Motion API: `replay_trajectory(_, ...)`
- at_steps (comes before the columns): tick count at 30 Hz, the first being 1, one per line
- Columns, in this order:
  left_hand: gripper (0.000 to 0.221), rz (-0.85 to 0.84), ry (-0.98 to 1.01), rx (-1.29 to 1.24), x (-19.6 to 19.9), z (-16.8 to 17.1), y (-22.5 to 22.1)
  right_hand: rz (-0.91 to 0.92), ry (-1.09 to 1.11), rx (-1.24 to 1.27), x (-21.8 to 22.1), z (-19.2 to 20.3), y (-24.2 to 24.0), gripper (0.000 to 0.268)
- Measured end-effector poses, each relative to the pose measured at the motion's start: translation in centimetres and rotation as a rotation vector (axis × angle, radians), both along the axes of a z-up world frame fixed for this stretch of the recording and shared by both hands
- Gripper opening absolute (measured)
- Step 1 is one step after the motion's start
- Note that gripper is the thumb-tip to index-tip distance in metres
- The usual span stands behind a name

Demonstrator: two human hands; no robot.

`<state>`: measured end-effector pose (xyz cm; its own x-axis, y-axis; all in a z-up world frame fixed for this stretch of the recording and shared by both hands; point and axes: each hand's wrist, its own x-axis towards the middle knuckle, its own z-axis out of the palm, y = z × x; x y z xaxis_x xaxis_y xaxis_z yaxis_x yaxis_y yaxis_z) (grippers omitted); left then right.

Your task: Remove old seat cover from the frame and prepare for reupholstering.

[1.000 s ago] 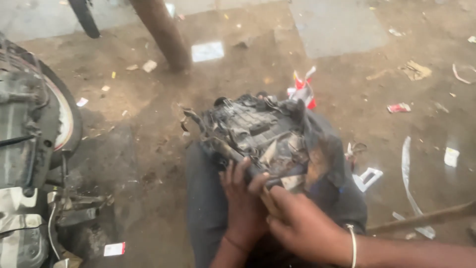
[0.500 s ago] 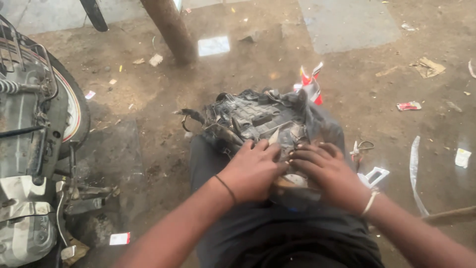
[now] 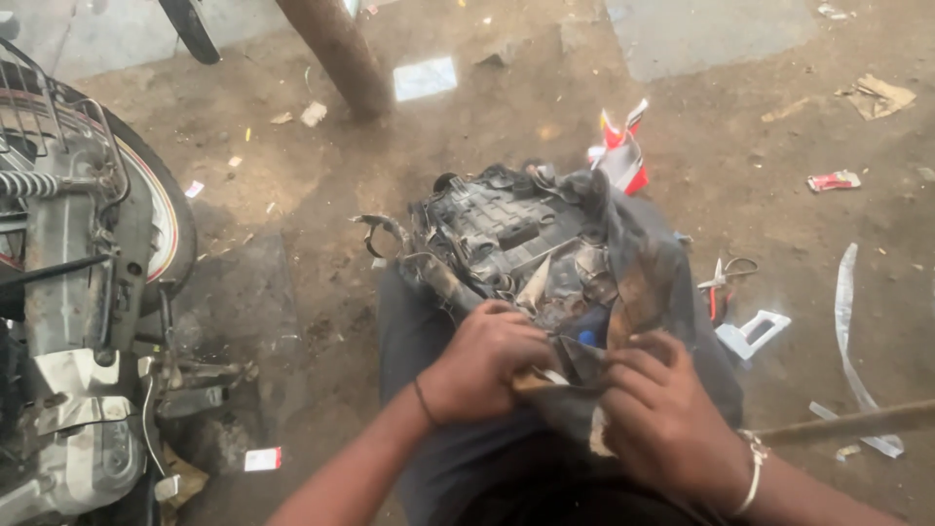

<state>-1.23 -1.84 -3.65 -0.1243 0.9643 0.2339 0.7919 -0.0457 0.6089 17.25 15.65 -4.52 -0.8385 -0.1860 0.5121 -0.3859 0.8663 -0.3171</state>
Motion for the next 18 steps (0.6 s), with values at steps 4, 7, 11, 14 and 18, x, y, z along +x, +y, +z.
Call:
replay_trajectory(4, 0.024, -0.054, -0.028, 0.002, 0.1, 1.0, -0.8, 0.008, -0.002, 0.007, 1.5, -0.2, -1.0, 0.020)
replay_trajectory(7, 0.026, -0.073, 0.089, 0.101, -0.5, 1.9, -1.8, 0.032, 0.002, 0.068, 2.1, -0.3, -0.5, 0.022)
replay_trajectory(11, 0.041, 0.052, 0.376, 0.092, -3.5, 3.1, -3.7, 0.091, -0.104, 0.117, 1.3, 0.0, 0.8, 0.028)
replay_trajectory(14, 0.045, 0.143, 0.406, -0.073, -5.0, 3.5, -4.3, 0.127, -0.159, 0.117, 0.2, 0.6, 2.2, 0.034)
replay_trajectory(18, 0.039, 0.175, 0.412, 0.004, -6.4, 0.9, -4.1, -0.008, -0.157, 0.234, -1.4, 1.8, 2.0, 0.074)
